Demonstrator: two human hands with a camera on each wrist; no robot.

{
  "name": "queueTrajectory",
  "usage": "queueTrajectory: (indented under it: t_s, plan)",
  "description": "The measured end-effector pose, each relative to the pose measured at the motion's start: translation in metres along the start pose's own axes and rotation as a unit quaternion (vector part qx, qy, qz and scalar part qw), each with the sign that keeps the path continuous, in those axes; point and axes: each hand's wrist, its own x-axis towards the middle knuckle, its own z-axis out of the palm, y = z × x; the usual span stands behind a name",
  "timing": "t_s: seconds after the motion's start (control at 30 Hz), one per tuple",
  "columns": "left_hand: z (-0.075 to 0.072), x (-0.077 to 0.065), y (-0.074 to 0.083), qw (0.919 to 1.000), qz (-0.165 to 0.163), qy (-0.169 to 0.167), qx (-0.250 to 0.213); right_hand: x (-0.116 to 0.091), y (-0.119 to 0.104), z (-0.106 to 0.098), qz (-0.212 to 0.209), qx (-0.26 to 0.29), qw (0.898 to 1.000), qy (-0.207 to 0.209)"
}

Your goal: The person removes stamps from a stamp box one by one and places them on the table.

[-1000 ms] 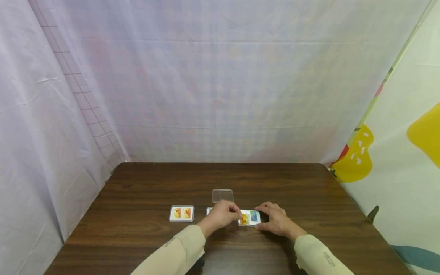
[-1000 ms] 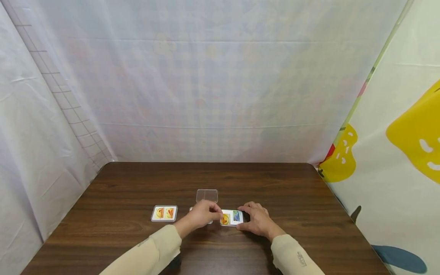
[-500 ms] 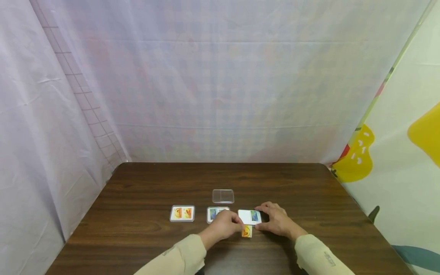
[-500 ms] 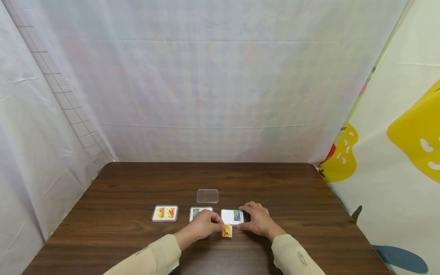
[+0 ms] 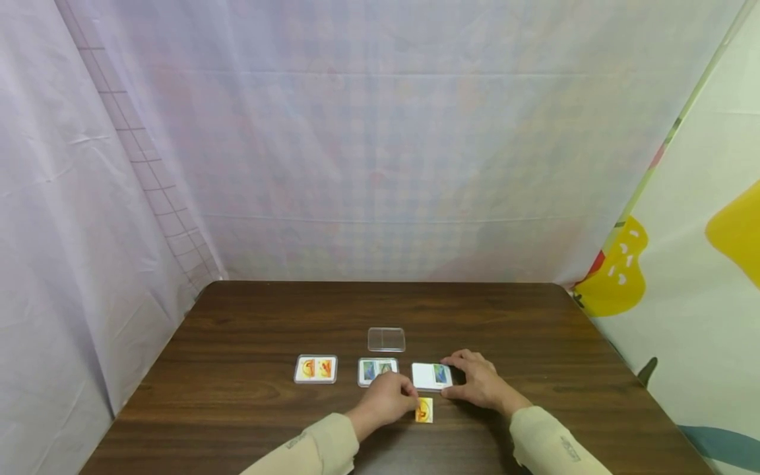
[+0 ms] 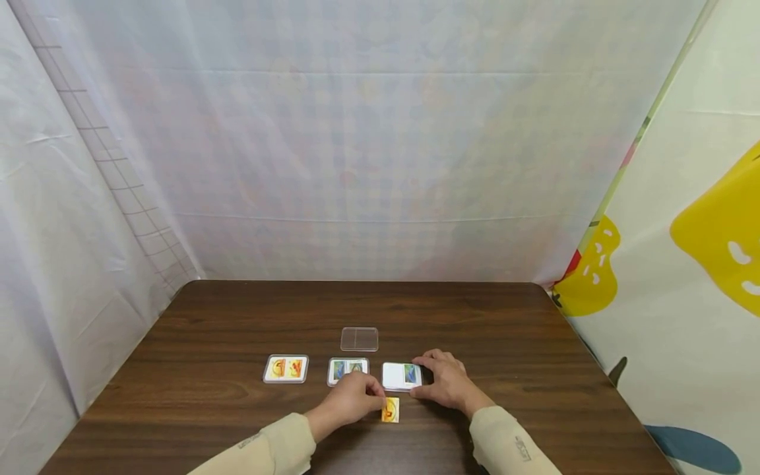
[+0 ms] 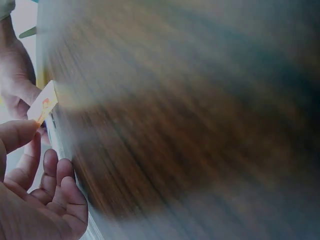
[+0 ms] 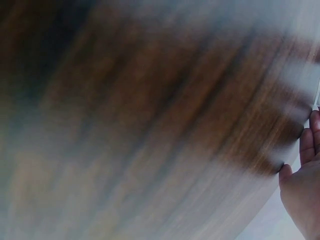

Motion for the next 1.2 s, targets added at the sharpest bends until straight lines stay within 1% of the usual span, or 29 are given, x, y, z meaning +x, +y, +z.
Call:
queueTrajectory:
  t_s: [0.17,0.4,0.63,0.8,0.97,1.1,1.2]
  plan:
    - [0.001,0.002,-0.001,0.9996,0.003,0.011,0.026,0.000,0.000,0.000,-0.004,0.000,1.000,0.001]
    - [0.001,0.003,-0.003,0.9990,-0.002,0.016,0.042,0.000,0.000,-0.001,-0.010,-0.004,1.000,0.003]
    - [-0.001,0.005,-0.003,0.9987,0.007,0.019,0.046,0.000,0.001,0.000,-0.009,-0.003,1.000,0.004]
    - [-0.003,0.007,-0.001,0.9987,0.014,0.019,0.046,-0.001,0.001,0.000,-0.010,0.000,1.000,0.005]
    - [-0.007,0.010,0.005,0.9987,0.008,0.024,0.044,-0.001,0.001,0.001,-0.013,0.001,1.000,0.006]
    - [-0.009,0.015,0.007,0.9986,0.003,0.025,0.045,0.000,0.001,0.001,-0.016,-0.001,1.000,0.009]
    - [-0.009,0.020,0.007,0.9981,0.010,0.026,0.055,0.000,0.001,0.000,-0.015,-0.001,1.000,0.010]
